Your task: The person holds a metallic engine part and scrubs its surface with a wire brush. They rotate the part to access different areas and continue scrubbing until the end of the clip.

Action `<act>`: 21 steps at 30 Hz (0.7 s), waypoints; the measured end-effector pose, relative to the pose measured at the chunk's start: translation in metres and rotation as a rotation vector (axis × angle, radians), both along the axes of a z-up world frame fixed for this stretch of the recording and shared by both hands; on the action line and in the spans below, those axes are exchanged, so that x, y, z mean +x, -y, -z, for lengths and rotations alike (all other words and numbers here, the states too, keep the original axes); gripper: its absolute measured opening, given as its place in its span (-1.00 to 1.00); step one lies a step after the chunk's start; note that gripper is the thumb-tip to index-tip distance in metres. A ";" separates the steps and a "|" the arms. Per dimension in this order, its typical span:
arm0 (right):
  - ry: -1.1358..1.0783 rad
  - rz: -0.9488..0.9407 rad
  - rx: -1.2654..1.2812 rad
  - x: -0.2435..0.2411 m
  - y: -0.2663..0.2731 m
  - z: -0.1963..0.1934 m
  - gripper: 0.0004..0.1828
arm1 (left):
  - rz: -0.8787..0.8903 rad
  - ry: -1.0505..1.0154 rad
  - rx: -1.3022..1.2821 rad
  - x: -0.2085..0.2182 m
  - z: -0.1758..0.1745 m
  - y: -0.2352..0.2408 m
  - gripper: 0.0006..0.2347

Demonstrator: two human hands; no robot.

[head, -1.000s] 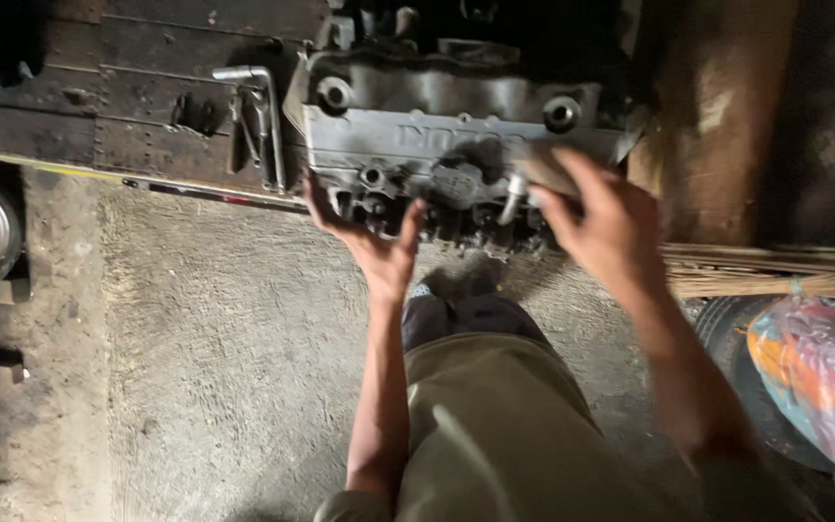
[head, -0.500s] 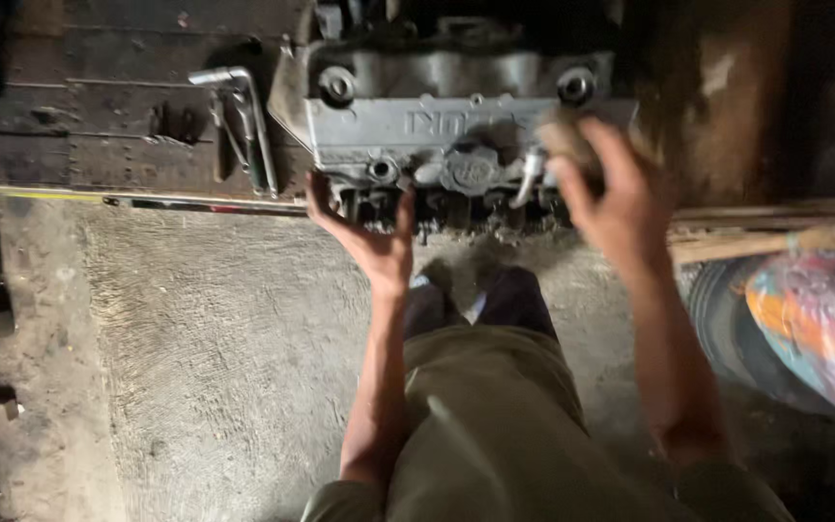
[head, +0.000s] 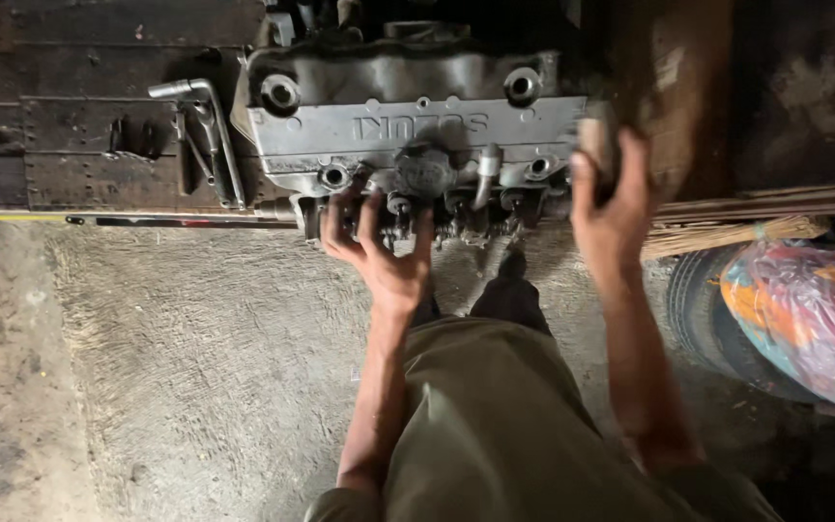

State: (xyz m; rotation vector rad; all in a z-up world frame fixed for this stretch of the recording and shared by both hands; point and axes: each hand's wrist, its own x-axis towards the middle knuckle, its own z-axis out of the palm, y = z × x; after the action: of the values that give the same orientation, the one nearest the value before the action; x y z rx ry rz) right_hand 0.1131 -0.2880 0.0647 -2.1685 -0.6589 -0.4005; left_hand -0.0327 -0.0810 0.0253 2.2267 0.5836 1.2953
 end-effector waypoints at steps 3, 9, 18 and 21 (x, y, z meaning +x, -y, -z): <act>-0.101 0.011 0.120 0.003 -0.004 0.001 -0.64 | 0.016 0.082 -0.093 0.005 0.007 -0.003 -0.41; 0.107 -0.160 -0.069 -0.024 -0.021 0.012 -0.63 | -0.040 0.215 -0.163 0.014 0.032 -0.006 -0.64; -0.129 -0.063 -0.027 -0.013 -0.011 -0.007 -0.65 | -0.077 0.028 -0.092 0.002 0.019 -0.021 -0.41; -0.245 -0.053 -0.020 -0.026 -0.021 -0.010 -0.62 | -0.063 -0.114 -0.081 -0.006 0.004 -0.026 -0.21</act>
State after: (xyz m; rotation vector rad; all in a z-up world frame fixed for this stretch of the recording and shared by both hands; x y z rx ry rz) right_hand 0.0866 -0.2673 0.0750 -2.1684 -0.5826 -0.0978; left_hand -0.0388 -0.0552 0.0210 2.2425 0.7407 1.1588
